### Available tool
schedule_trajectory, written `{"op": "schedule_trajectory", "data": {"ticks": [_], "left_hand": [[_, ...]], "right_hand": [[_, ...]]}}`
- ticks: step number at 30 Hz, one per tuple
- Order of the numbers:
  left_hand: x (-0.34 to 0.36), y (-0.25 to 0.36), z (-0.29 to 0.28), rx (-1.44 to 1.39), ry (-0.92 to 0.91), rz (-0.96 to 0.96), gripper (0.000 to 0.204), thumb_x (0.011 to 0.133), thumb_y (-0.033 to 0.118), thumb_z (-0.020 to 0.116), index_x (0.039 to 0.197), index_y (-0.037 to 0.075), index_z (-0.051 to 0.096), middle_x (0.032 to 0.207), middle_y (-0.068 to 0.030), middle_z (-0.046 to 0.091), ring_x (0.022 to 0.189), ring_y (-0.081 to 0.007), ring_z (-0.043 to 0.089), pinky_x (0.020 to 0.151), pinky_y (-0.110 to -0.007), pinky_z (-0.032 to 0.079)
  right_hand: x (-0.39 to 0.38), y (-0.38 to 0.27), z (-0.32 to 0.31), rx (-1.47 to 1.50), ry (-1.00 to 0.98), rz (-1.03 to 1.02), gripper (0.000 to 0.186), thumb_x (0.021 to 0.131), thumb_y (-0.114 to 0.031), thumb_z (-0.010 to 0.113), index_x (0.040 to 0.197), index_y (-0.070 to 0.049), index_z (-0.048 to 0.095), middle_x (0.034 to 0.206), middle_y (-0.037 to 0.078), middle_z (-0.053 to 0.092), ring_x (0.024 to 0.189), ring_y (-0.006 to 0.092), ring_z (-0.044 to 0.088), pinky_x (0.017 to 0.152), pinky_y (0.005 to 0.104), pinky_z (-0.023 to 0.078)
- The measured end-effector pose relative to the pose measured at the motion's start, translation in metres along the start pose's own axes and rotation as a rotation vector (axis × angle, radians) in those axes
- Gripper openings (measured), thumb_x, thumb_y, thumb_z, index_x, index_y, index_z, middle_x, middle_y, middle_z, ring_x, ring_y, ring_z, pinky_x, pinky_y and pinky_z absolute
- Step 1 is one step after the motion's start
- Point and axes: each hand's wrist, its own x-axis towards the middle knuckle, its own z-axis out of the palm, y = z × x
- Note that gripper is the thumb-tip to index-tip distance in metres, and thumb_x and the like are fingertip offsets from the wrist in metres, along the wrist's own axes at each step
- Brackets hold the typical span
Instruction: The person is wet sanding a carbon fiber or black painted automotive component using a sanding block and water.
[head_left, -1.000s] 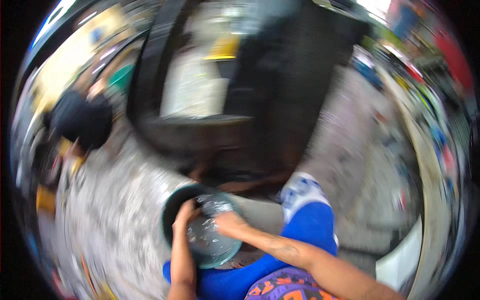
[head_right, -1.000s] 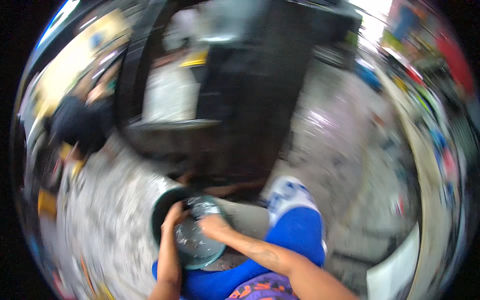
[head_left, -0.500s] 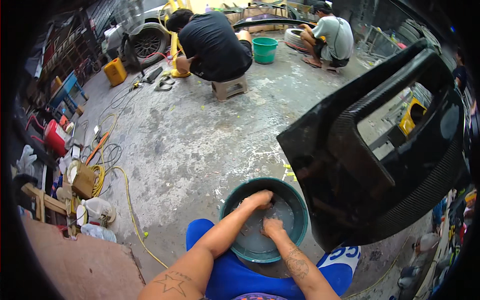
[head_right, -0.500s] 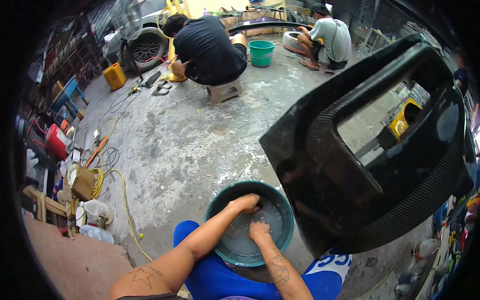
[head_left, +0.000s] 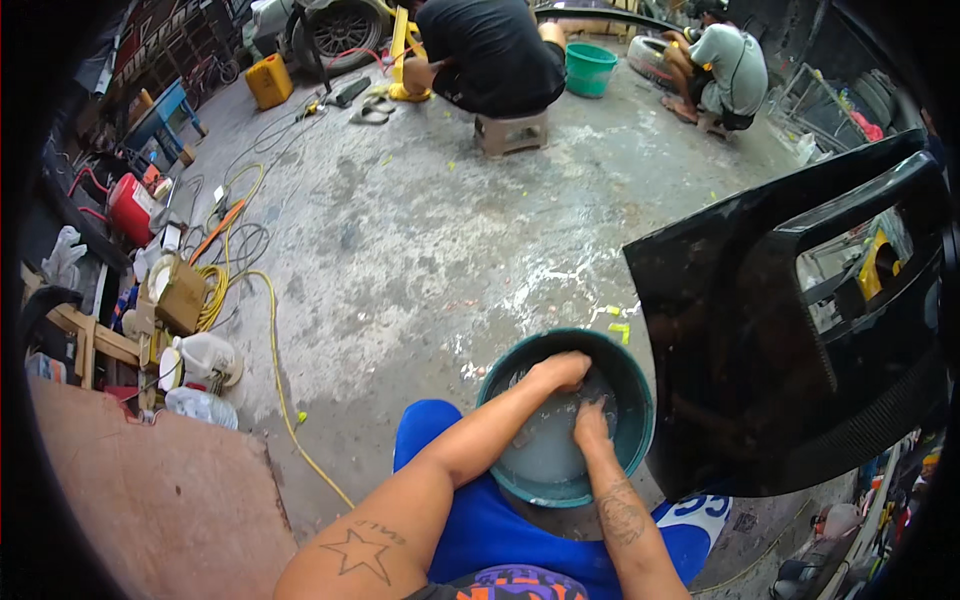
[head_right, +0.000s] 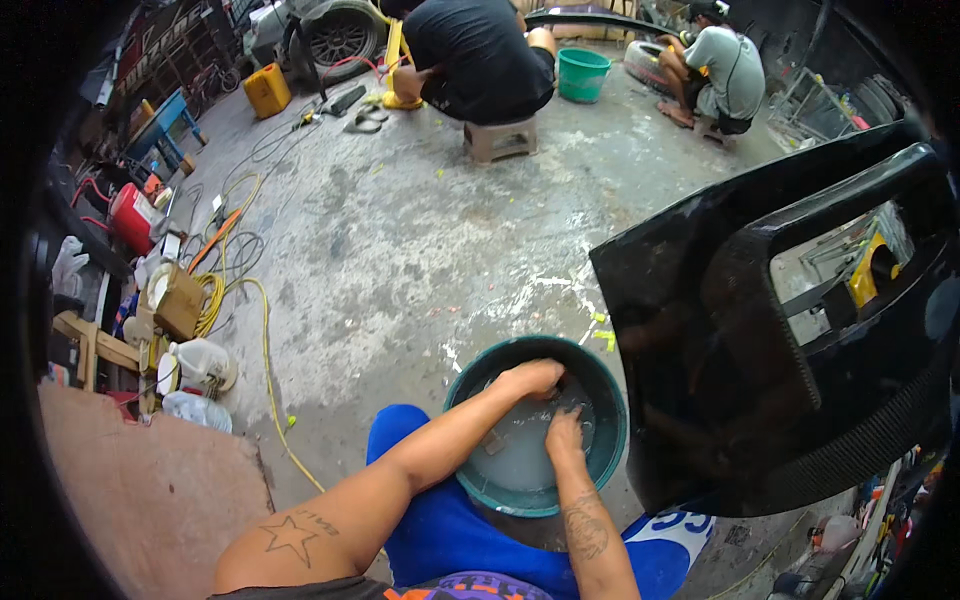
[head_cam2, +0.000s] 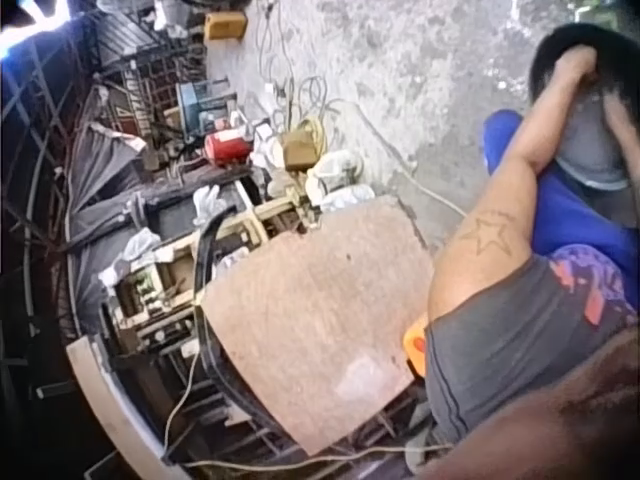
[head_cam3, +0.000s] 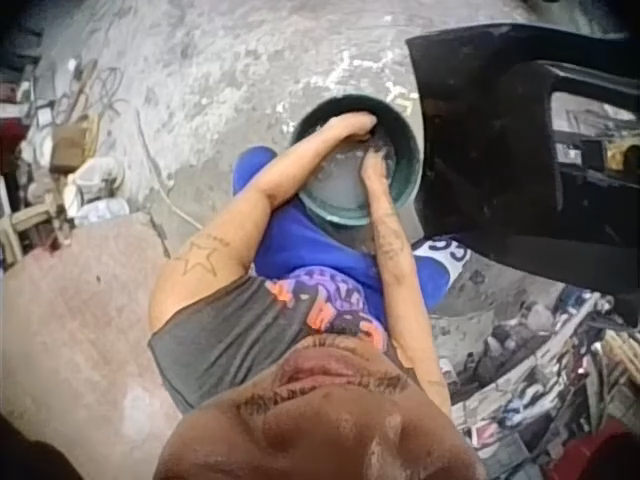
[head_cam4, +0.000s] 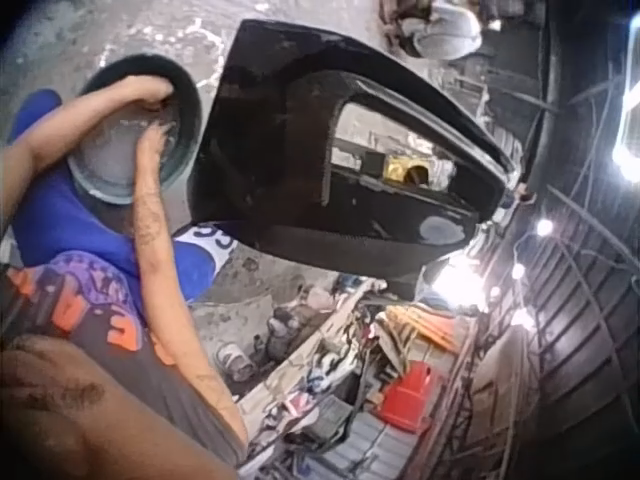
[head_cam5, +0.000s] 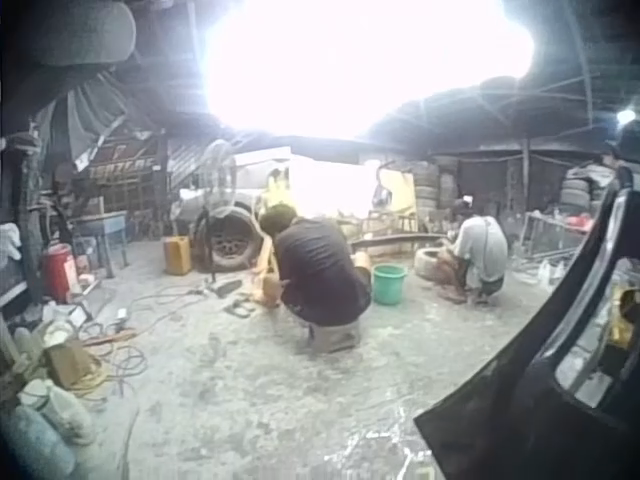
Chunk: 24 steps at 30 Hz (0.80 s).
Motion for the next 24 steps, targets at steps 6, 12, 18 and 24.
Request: {"op": "schedule_trajectory", "data": {"ticks": [6,12,18,24], "left_hand": [[-0.004,0.005,0.009,0.025,0.007,-0.057,0.020,0.084,0.015,0.067,0.097,0.004,0.078,0.109,-0.0227,0.073,0.102,-0.0389,0.072,0.084,-0.049,0.058],[-0.023,0.026,-0.024,0.083,-0.386,-0.057,0.028,0.086,0.022,0.071,0.105,0.003,0.078,0.104,-0.0195,0.076,0.095,-0.0333,0.073,0.084,-0.043,0.057],[-0.056,0.048,-0.094,-0.549,-0.153,0.106,0.029,0.097,0.027,0.071,0.111,0.001,0.073,0.093,-0.0061,0.072,0.086,-0.0142,0.065,0.079,-0.031,0.053],[-0.050,0.050,-0.095,-0.591,-0.084,0.238,0.032,0.086,0.014,0.083,0.114,0.004,0.070,0.089,0.0025,0.061,0.085,-0.0078,0.057,0.077,-0.026,0.048]], "right_hand": [[-0.013,0.003,-0.034,0.071,-0.069,0.012,0.045,0.086,-0.016,0.068,0.127,0.000,0.059,0.112,0.033,0.068,0.110,0.0479,0.066,0.098,0.0516,0.053],[-0.051,0.028,-0.076,0.356,0.139,-0.287,0.032,0.086,-0.025,0.076,0.105,-0.001,0.065,0.096,0.023,0.074,0.091,0.0383,0.073,0.080,0.0473,0.055],[-0.103,0.022,-0.133,0.909,0.142,-0.176,0.028,0.090,-0.020,0.072,0.106,0.001,0.066,0.094,0.019,0.071,0.083,0.0343,0.068,0.076,0.0392,0.053],[-0.092,0.021,-0.103,0.774,0.337,-0.307,0.060,0.091,-0.029,0.079,0.135,0.003,0.056,0.124,0.016,0.068,0.112,0.0240,0.067,0.097,0.0353,0.053]]}}
